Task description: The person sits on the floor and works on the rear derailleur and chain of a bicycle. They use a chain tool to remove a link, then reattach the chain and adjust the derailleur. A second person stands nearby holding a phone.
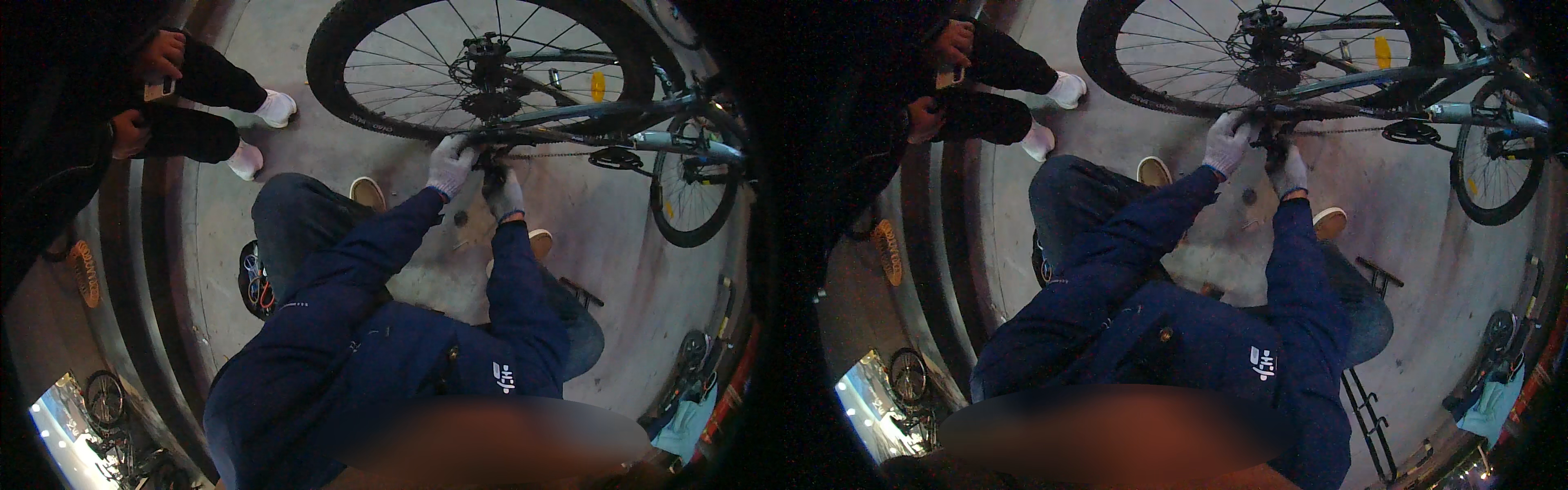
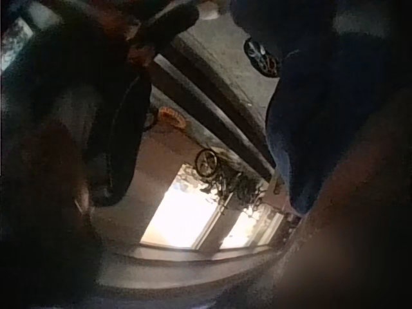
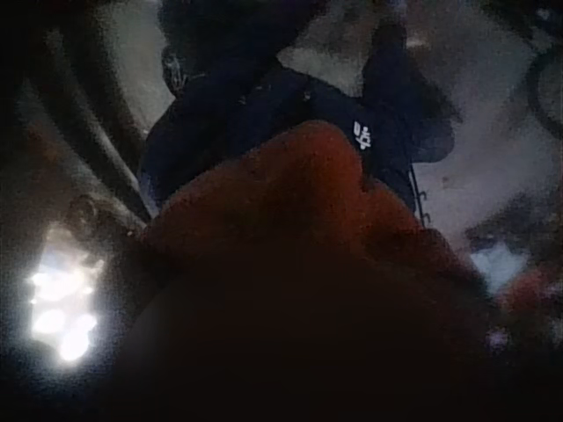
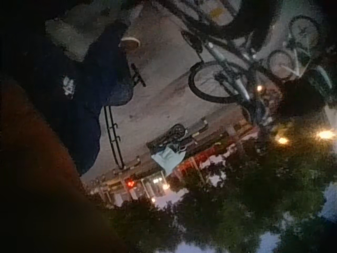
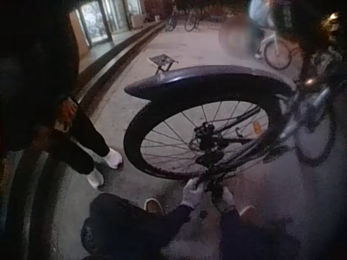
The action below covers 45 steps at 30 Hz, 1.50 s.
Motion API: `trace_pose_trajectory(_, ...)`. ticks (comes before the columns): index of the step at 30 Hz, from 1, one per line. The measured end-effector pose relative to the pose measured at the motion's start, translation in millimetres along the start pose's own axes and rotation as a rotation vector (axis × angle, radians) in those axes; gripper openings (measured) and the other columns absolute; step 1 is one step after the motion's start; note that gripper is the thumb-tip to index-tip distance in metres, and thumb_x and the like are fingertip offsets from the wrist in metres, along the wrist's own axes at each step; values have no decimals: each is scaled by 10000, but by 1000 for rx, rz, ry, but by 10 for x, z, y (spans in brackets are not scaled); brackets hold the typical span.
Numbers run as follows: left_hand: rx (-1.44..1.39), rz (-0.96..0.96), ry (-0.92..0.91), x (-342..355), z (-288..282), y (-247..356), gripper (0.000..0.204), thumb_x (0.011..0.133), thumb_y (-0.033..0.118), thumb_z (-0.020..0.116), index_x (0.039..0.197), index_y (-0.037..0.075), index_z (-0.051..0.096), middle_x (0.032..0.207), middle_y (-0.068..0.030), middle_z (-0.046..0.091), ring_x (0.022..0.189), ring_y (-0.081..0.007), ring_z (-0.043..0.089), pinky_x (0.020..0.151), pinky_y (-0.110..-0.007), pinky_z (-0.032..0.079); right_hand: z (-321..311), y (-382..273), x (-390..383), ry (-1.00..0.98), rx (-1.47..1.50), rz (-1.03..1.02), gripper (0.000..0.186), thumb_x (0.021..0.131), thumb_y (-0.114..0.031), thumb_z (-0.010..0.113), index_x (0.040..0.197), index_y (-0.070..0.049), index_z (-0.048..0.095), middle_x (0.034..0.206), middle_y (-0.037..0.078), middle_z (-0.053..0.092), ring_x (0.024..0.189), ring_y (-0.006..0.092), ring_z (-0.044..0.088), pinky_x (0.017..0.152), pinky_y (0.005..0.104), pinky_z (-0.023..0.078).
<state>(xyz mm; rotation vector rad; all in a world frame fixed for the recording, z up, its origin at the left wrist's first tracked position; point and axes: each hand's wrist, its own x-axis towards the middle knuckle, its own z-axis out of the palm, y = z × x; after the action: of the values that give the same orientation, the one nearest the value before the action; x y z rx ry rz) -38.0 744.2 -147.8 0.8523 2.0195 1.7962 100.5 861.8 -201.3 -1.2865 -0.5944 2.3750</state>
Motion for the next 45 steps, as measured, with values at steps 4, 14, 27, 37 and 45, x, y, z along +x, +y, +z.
trace_pose_trajectory(4,24,17,24,29,0,130,255,926,139,658,1148,32,724,989,-155,694,924,-307,681,810,-401,543,25,-18,-37,6,-23,-23,337,1079,-368,488,1163,-122,703,1053,7,703,831,136,586,684,288,473)
trace_pose_trajectory(14,50,83,14,-3,-10,183,280,958,144,630,1188,1,700,1071,-160,708,949,-295,699,852,-364,545,-108,-26,-19,-61,-38,-3,408,1094,-397,441,1265,-125,692,1077,-3,716,830,135,602,672,274,496)
trace_pose_trajectory(27,-99,-40,-40,-37,52,164,267,961,137,660,1182,-12,674,1054,-148,718,929,-229,700,847,-355,554,-135,16,0,-65,43,-31,399,1099,-393,443,1304,-127,657,1190,27,701,885,153,640,699,286,522)
trace_pose_trajectory(37,173,111,-32,-9,-22,183,266,958,135,662,1181,-10,676,1043,-166,713,946,-253,712,853,-368,555,-136,30,-56,-53,-27,-37,352,1085,-390,438,1217,-163,674,1055,-16,683,811,128,575,660,267,475)
trace_pose_trajectory(45,-2,-10,-50,-17,49,83,293,963,88,636,1238,-10,662,1117,-138,728,1009,-206,706,900,-347,559,-89,-23,-112,-71,-57,-47,383,1094,-379,424,1283,-145,663,1090,-8,699,832,134,591,677,270,490)
